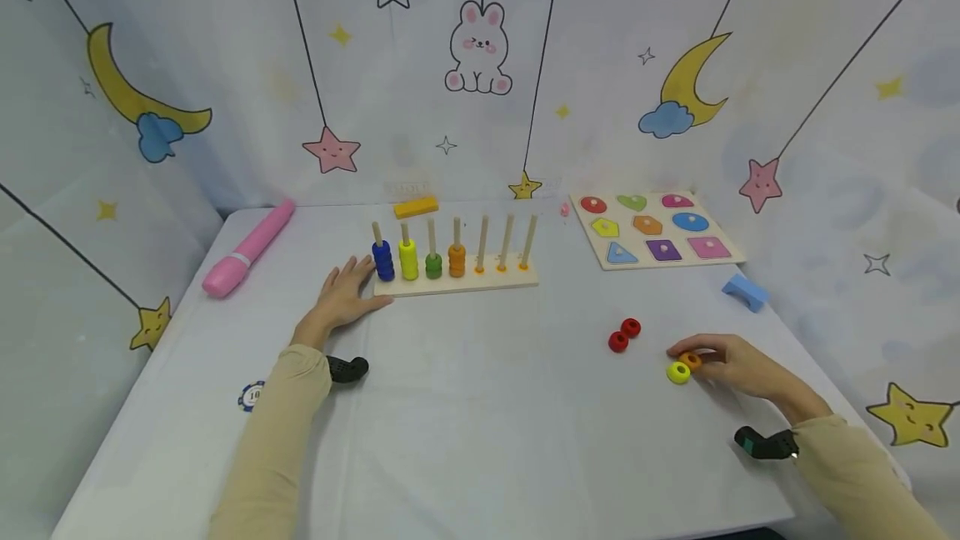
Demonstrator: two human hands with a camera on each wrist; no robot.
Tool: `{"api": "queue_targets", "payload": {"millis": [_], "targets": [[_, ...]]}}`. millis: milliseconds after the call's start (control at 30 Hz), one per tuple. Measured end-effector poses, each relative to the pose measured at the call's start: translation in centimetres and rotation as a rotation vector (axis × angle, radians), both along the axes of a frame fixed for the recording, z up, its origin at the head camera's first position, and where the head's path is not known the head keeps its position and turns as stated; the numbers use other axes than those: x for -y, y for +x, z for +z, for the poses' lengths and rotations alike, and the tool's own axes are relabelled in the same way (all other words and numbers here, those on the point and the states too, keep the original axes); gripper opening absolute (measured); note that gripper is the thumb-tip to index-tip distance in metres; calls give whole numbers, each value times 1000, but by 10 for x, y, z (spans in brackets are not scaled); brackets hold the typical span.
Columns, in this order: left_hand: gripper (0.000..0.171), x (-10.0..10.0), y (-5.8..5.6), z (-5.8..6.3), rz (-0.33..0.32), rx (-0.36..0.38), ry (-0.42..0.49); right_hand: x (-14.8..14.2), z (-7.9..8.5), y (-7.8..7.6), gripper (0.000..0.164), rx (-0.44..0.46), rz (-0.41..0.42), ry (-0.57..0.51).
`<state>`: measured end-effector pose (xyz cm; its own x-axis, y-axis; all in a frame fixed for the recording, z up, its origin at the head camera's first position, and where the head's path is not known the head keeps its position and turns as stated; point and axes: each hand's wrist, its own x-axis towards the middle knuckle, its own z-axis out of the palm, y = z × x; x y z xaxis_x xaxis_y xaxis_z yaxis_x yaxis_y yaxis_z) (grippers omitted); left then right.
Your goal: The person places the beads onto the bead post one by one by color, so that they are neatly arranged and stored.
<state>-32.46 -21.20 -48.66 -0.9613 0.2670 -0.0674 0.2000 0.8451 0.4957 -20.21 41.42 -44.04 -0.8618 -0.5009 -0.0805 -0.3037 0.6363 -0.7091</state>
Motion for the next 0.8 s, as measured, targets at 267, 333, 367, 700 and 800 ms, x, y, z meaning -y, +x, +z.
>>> {"api": "queue_targets", "payload": {"millis": [267,333,367,700,800], "targets": [[88,-2,2,-1,-1,1,10,1,2,1,29,-8,-79,120],[87,-3,2,0,-6,-3,11,0,3,-1,27,-28,-95,157],[86,-3,2,1,-6,-4,11,0,4,-3,27,-37,-105,170],[88,-1,3,6,-4,-8,21,36,26,-53,33,-225,-148,72],[87,0,4,4,-6,-10,23,67,38,-76,33,-255,-152,19]]}}
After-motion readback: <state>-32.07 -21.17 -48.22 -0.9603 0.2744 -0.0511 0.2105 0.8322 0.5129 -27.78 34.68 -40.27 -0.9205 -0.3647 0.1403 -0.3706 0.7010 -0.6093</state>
